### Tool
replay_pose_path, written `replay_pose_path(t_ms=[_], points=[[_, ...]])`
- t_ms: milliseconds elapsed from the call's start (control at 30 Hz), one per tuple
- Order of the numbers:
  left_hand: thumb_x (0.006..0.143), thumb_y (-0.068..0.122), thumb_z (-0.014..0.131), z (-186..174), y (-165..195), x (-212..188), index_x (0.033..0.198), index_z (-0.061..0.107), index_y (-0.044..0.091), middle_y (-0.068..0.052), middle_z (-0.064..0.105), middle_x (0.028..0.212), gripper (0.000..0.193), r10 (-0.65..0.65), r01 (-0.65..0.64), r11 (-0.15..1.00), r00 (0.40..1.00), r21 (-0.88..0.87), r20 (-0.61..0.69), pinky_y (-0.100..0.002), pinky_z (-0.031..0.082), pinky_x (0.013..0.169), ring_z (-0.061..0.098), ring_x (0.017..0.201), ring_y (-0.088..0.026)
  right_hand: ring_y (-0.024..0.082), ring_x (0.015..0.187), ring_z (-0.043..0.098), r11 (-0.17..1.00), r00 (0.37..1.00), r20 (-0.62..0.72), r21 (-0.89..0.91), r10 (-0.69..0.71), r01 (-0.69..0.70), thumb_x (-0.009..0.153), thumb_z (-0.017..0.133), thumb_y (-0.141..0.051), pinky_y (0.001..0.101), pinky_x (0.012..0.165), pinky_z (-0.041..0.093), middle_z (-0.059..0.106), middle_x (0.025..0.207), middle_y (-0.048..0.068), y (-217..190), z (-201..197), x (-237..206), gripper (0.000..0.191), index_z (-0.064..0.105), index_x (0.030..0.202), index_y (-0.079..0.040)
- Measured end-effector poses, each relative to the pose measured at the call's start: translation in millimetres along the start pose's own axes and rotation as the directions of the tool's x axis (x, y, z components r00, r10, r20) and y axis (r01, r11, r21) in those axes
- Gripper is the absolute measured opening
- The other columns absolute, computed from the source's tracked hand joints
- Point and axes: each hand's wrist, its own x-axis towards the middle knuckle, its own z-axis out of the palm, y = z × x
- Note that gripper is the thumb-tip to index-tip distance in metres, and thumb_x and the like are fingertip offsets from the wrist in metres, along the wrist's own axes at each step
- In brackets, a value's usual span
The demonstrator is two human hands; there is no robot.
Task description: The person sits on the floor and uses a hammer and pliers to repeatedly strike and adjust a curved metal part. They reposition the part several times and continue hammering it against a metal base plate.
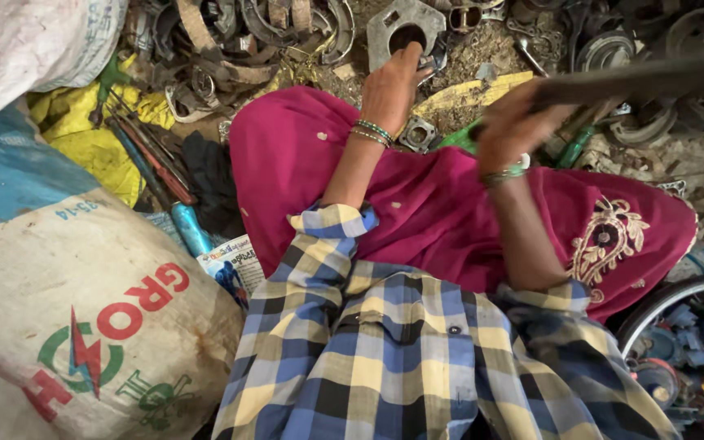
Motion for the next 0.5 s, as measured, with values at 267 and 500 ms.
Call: replay_pose_path(t_ms=[267, 500], points=[[0.104, 0.016, 0.059, -4, -1, -3, 0.116, 0.051, 0.004, -0.016, 0.065, 0.083, 0.019, -0.043, 0.049, 0.998, 0.992, -0.041, 0.117, -0.037, 0.057, 0.05, 0.071, 0.065, -0.029, 0.026, 0.06, 0.064, 0.922, 0.793, 0.584, -0.38, 0.176, 0.075, 0.105, 0.061, -0.01, 0.041, 0.046, 0.051, 0.069, 0.08, 0.015, 8, 5, -22, 0.037, 0.044, 0.134, 0.006], [0.102, 0.028, 0.066, 2, 2, 6, 0.109, 0.052, 0.005, -0.017, 0.066, 0.089, 0.028, -0.031, 0.035, 0.999, 0.995, -0.035, 0.095, -0.042, 0.055, 0.054, 0.07, 0.068, -0.035, 0.032, 0.071, 0.066, 0.963, 0.968, -0.194, 0.184, -0.162, 0.198, 0.114, 0.054, -0.012, 0.0452, 0.064, 0.054, 0.071, 0.095, 0.019, -9, -10, 26, 0.023, 0.05, 0.133, -0.001]])
